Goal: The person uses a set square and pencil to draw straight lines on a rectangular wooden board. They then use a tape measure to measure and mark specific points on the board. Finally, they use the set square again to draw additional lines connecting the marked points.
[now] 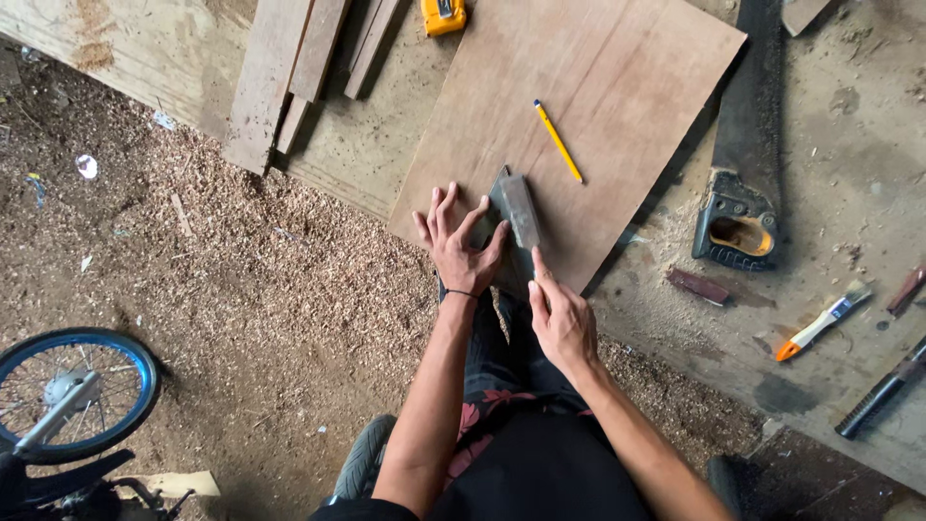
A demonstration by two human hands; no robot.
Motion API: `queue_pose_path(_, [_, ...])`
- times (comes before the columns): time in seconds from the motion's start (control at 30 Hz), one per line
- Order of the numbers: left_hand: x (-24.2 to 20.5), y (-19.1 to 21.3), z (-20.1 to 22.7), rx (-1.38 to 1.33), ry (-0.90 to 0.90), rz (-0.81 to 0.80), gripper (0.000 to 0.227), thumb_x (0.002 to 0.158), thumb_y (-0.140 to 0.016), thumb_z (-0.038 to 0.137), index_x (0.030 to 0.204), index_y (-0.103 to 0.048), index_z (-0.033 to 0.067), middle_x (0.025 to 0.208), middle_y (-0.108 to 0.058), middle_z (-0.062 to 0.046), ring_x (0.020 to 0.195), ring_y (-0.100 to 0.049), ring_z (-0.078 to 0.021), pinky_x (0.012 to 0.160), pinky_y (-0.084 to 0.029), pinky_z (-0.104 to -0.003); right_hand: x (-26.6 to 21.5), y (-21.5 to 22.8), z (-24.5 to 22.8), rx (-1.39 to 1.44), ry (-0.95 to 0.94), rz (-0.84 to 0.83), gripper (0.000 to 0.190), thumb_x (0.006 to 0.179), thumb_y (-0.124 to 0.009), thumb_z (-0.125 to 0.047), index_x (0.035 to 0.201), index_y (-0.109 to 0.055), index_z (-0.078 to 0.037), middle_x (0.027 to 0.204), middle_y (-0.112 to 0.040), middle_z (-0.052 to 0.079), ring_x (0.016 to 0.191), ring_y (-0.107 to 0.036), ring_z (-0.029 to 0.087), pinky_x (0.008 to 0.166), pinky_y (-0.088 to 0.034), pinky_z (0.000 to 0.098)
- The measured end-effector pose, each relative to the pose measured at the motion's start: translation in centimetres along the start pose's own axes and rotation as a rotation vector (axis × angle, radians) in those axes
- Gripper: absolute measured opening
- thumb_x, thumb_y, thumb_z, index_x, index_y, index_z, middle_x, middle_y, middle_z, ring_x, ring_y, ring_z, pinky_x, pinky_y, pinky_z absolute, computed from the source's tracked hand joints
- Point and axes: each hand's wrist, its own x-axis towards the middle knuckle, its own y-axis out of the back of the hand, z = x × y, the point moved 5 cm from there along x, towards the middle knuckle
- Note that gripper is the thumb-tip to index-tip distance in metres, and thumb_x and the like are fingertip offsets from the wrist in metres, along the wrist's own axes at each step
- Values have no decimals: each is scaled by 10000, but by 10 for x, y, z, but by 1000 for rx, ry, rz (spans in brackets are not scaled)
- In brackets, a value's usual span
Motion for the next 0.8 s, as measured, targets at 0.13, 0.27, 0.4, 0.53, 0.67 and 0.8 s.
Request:
queue_pose_path(0.13, [-5,0,-2,-11,4,-10,425,779,-865,424,1157,-787,246,1532,-531,-91,1530,-355,-306,1300,-90,-544,0,6,-8,25,198,138,532,1029,-589,-150,1547,-468,-150,1017,-723,235,826,-723,380,664,-573,427])
queue_pose_path(0.27, [-2,1,-2,-1,5,-8,436,771,-865,425,1160,-786,245,1532,-535,-88,1526,-362,-302,1300,-93,-543,0,5,-4,27,75,67,531,1007,-600,-149,1527,-495,-157,903,-728,217,783,-723,381,669,-557,453])
queue_pose_path(0.4, [-4,0,-3,-1,5,-1,432,768,-869,428,1153,-789,249,1522,-540,-84,1524,-368,-303,1297,-96,-544,1,8,-7,35,171,142,514,1007,-607,-140,1512,-508,-143,1046,-731,241,858,-726,394,682,-574,440])
queue_pose_path(0.53, [-4,0,-4,3,1,-11,432,771,-867,427,1156,-788,247,1521,-542,-84,1523,-366,-309,1295,-97,-545,1,9,-3,12,110,100,529,999,-610,-147,1518,-507,-153,974,-734,226,829,-725,395,673,-562,456])
queue_pose_path(0.67, [-4,1,-3,-22,-10,19,438,767,-867,431,1156,-786,245,1517,-541,-88,1521,-369,-307,1297,-93,-543,4,13,-5,6,130,108,526,1010,-607,-153,1524,-497,-155,1008,-736,226,840,-725,394,678,-563,453])
queue_pose_path(0.8, [-3,1,-2,-28,-2,7,436,771,-861,428,1159,-785,244,1521,-542,-90,1524,-365,-309,1298,-85,-545,4,11,-1,-12,32,41,551,991,-614,-173,1528,-493,-192,983,-747,208,823,-740,366,677,-573,439])
